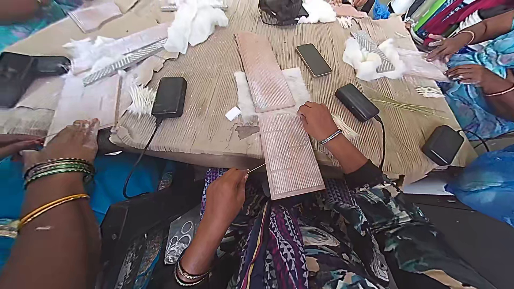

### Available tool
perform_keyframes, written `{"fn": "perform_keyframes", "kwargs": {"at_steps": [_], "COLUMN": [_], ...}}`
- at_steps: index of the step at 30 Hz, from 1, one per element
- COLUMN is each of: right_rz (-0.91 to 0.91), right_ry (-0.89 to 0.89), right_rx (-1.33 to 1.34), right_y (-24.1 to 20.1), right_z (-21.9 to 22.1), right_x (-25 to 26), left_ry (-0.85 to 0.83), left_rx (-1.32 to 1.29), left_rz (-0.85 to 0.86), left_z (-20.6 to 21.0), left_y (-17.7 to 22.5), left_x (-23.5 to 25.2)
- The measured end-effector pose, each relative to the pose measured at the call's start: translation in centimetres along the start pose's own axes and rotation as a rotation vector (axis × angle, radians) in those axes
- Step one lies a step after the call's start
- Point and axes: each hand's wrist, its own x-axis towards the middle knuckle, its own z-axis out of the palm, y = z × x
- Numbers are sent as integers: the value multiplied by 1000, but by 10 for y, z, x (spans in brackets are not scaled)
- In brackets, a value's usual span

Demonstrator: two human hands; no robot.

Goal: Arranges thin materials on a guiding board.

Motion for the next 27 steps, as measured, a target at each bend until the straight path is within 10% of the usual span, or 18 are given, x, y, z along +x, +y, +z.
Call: {"fn": "perform_keyframes", "kwargs": {"at_steps": [8, 14, 21, 27], "right_rz": [-185, -59, -23, -36], "right_ry": [-615, -701, -576, -30], "right_rx": [1062, 607, 436, 481], "right_y": [5, -15, -23, -9], "right_z": [-62, -34, -37, -34], "right_x": [-44, 5, 20, -25], "left_ry": [15, 63, 161, 23], "left_rx": [-40, -45, -54, -12], "left_rz": [-22, -92, -27, -7], "left_z": [1, -3, -3, 27], "left_y": [5, 15, 24, 42], "left_x": [9, 13, 19, 49]}}
